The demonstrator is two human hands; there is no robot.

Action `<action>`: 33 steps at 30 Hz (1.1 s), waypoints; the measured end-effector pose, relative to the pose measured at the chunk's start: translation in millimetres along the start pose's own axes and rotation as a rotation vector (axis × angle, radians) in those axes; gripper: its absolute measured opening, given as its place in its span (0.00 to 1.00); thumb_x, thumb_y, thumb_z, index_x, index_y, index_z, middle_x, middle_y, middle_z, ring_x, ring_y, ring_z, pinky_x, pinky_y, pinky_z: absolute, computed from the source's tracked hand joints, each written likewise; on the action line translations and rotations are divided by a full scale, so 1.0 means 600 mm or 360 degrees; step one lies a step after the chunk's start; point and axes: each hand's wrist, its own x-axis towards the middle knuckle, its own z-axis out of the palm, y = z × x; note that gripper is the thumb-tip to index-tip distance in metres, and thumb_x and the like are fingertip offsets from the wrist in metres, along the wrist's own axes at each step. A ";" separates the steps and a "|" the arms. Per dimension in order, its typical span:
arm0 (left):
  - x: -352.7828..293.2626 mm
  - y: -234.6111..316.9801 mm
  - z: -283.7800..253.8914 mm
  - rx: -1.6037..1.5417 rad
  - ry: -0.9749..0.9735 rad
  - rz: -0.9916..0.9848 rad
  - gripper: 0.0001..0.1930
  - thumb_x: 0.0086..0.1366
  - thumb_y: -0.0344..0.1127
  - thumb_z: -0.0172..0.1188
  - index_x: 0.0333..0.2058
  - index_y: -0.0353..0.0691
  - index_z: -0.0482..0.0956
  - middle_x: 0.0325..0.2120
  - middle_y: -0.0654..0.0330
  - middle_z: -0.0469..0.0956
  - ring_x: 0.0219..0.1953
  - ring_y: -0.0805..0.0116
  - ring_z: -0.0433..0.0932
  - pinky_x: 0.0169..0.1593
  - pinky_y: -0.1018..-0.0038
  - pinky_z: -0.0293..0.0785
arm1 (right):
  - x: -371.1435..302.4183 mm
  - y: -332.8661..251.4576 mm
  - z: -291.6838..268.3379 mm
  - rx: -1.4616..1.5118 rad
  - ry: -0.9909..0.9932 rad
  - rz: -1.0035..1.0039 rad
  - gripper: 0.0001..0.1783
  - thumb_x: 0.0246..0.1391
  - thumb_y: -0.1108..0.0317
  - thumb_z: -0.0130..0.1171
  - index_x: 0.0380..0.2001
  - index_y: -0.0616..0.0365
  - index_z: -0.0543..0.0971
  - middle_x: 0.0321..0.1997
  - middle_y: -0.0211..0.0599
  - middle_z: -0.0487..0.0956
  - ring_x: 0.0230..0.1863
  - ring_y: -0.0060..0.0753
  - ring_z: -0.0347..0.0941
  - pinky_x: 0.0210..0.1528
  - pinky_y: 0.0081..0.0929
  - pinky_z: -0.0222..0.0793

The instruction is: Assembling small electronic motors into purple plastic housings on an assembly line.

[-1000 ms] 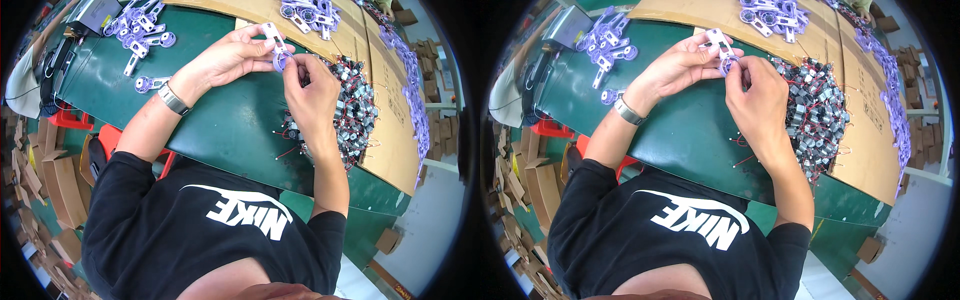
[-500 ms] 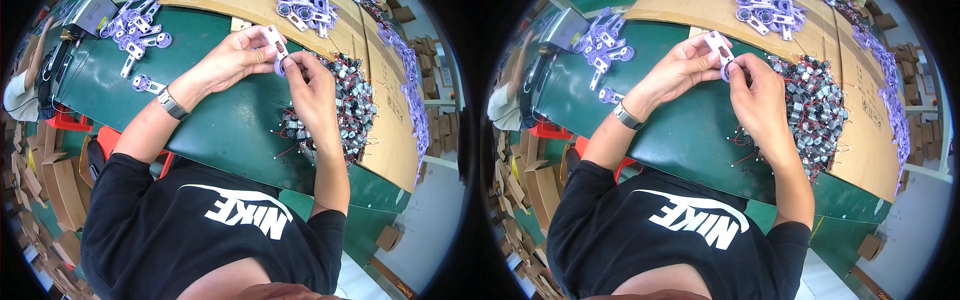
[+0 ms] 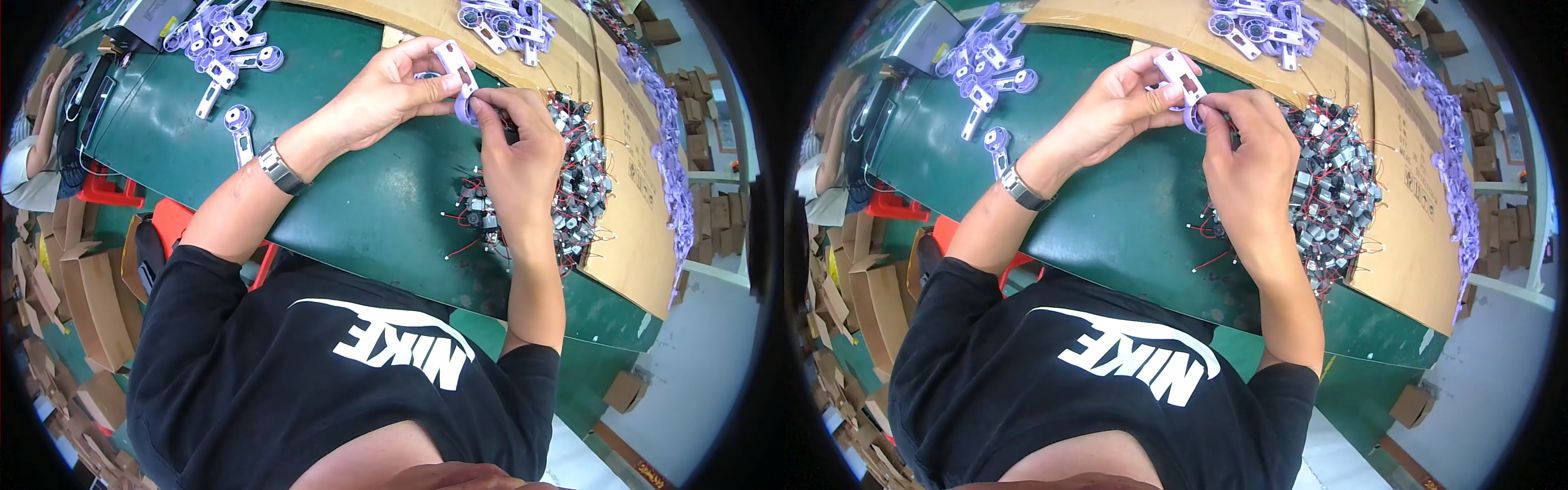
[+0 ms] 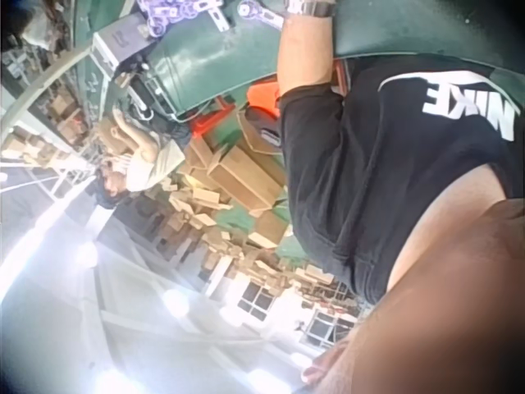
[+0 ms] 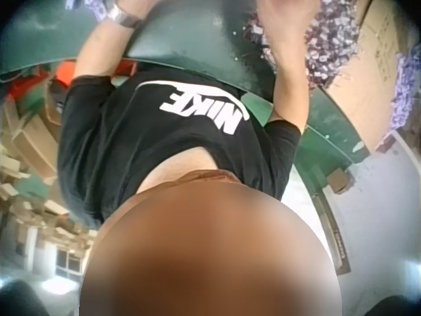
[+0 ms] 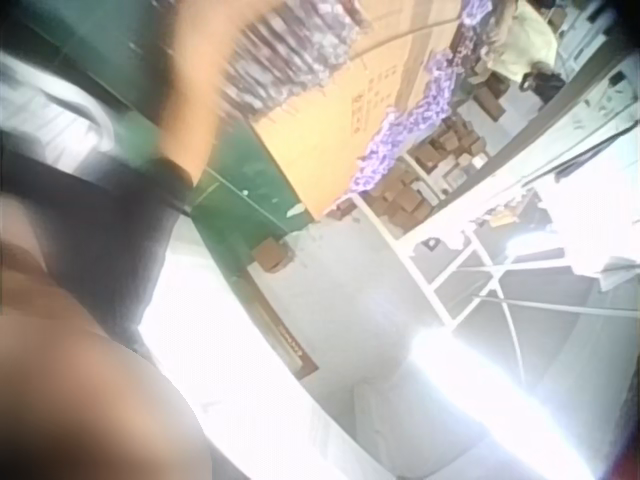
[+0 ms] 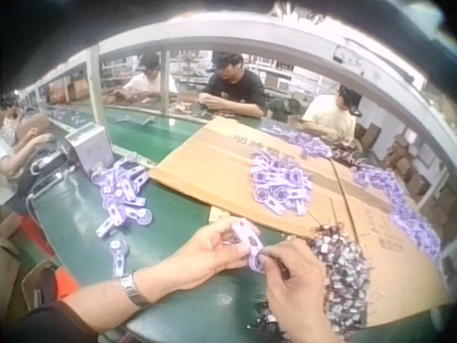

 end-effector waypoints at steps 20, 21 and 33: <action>0.002 -0.013 -0.010 0.0032 0.0122 0.0053 0.16 0.76 0.34 0.59 0.58 0.36 0.73 0.49 0.62 0.79 0.53 0.71 0.79 0.61 0.65 0.80 | 0.005 0.002 -0.009 0.0215 -0.0230 0.0208 0.12 0.54 0.80 0.69 0.43 0.62 0.85 0.44 0.38 0.83 0.44 0.32 0.83 0.43 0.28 0.79; 0.003 -0.014 -0.013 0.0017 0.0178 0.0062 0.16 0.76 0.34 0.59 0.58 0.36 0.73 0.49 0.62 0.79 0.53 0.71 0.80 0.61 0.65 0.80 | 0.008 -0.005 -0.011 0.0537 -0.0230 0.0276 0.15 0.54 0.81 0.69 0.47 0.63 0.84 0.49 0.39 0.81 0.50 0.34 0.81 0.49 0.28 0.80; 0.002 -0.014 -0.011 0.0458 0.0243 0.0350 0.17 0.72 0.29 0.62 0.58 0.35 0.74 0.50 0.59 0.80 0.52 0.71 0.81 0.57 0.71 0.80 | 0.023 0.019 -0.027 0.0784 -0.0391 0.0801 0.16 0.63 0.73 0.67 0.52 0.68 0.78 0.46 0.39 0.83 0.45 0.26 0.82 0.47 0.25 0.82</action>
